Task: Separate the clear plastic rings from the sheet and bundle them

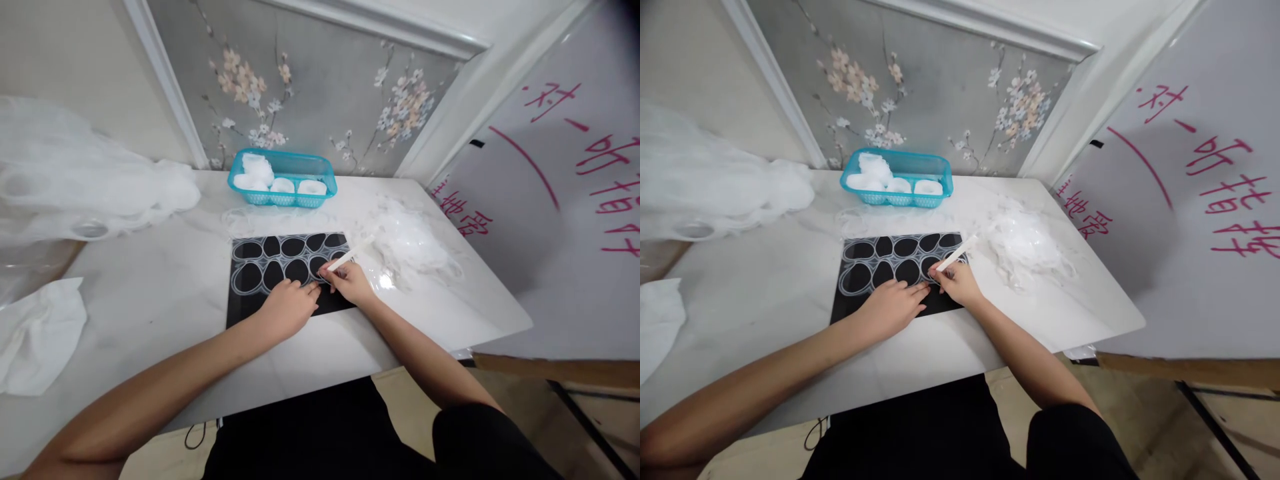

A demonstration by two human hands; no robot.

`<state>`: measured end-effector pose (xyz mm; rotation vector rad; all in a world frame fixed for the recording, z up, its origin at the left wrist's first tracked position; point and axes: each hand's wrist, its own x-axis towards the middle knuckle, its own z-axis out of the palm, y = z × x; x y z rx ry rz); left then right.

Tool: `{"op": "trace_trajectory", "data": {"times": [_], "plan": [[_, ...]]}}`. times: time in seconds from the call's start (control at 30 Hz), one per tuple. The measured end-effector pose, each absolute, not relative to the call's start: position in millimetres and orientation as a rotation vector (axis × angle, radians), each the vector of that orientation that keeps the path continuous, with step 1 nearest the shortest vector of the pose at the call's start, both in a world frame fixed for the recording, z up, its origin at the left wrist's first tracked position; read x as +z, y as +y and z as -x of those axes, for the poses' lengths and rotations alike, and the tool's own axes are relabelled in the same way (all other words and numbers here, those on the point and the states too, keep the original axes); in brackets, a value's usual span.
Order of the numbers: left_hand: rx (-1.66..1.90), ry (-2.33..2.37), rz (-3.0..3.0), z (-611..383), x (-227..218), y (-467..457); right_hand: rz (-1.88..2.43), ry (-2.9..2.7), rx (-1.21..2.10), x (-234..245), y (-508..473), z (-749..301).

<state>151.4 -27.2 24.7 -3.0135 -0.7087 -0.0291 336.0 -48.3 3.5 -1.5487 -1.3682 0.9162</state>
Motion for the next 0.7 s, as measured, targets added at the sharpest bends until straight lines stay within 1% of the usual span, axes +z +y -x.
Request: {"op": "trace_trajectory", "data": {"times": [0.07,0.13,0.3,0.4,0.5,0.63,0.7], "plan": [[-0.042,-0.713,3.018,-152,26,-28,1.528,-1.358,0.934,4,-48,-336],[-0.068,-0.719,3.027,-153,29,-27,1.457,-1.299,1.025,5,-47,-337],[-0.22,-0.712,3.054,-153,37,-21,1.19,-0.99,1.38,12,-50,-346],[-0.23,-0.712,3.092,-154,36,-19,1.018,-0.866,1.566,18,-55,-349],[-0.238,-0.782,3.121,-155,34,-20,0.92,-0.859,1.616,22,-58,-349],[-0.309,-0.844,3.201,-156,34,-21,0.868,-0.871,1.586,22,-59,-346],[-0.363,-0.957,3.276,-156,36,-21,0.869,-0.858,1.553,22,-58,-344]]}}
